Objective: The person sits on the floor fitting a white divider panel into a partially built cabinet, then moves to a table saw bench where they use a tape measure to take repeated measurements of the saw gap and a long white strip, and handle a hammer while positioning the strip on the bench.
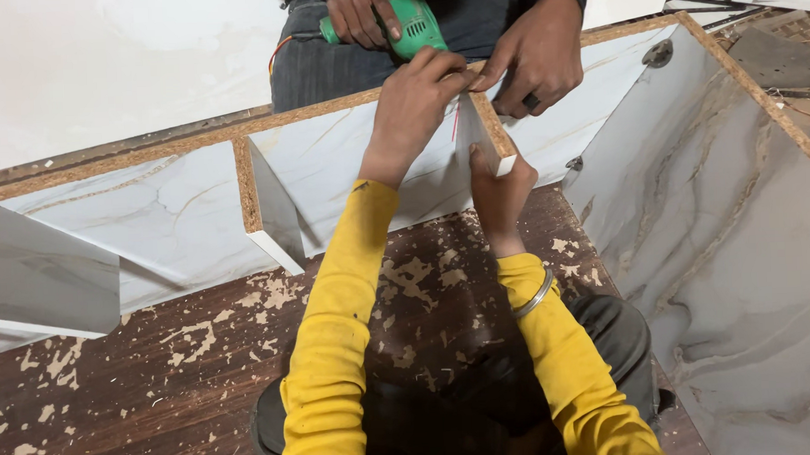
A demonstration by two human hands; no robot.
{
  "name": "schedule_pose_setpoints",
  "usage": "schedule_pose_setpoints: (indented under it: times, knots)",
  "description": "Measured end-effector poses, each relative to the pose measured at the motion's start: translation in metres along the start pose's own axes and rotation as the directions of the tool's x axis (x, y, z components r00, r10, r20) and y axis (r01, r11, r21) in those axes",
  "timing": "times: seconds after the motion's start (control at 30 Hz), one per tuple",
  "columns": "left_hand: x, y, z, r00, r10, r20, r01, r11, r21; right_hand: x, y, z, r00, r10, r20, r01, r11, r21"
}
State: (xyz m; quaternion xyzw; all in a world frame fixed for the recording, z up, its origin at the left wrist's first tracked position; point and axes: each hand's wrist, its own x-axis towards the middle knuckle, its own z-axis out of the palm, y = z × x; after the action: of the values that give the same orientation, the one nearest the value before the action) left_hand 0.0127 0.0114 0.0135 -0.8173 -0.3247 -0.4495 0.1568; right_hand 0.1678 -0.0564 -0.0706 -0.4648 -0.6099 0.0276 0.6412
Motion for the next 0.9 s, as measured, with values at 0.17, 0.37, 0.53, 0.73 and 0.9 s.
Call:
schedule_pose_setpoints:
  times: [0.17, 0.37, 0.53, 0.73, 0.9]
  knots:
    - [0.0011, 0.0017, 0.0053, 0.999, -0.032, 0.009, 0.032, 0.999, 0.004, 0.0005, 0.0032, -0.0005, 0.999, -0.021, -0.025, 0.018, 0.995, -0.097]
    - [0.0018, 0.0035, 0.0054, 0.998, -0.066, 0.02, 0.066, 0.998, -0.006, -0.0012, 0.0072, -0.0021, 0.999, -0.014, -0.038, 0.01, 0.996, -0.089]
    - [0.0026, 0.0053, 0.0045, 0.998, -0.059, 0.03, 0.06, 0.998, -0.017, -0.0008, 0.0081, -0.0028, 1.0, 0.001, -0.019, -0.003, 0.997, -0.082]
    - [0.0001, 0.0084, 0.0015, 0.997, -0.072, 0.015, 0.072, 0.997, -0.014, -0.0009, 0.0052, -0.0032, 0.999, 0.032, -0.015, -0.033, 0.998, -0.055]
    - [-0.0006, 0.0065, 0.0007, 0.997, -0.074, 0.021, 0.075, 0.996, -0.045, -0.0016, 0.0082, 0.0002, 0.999, 0.032, -0.033, -0.033, 0.999, -0.019]
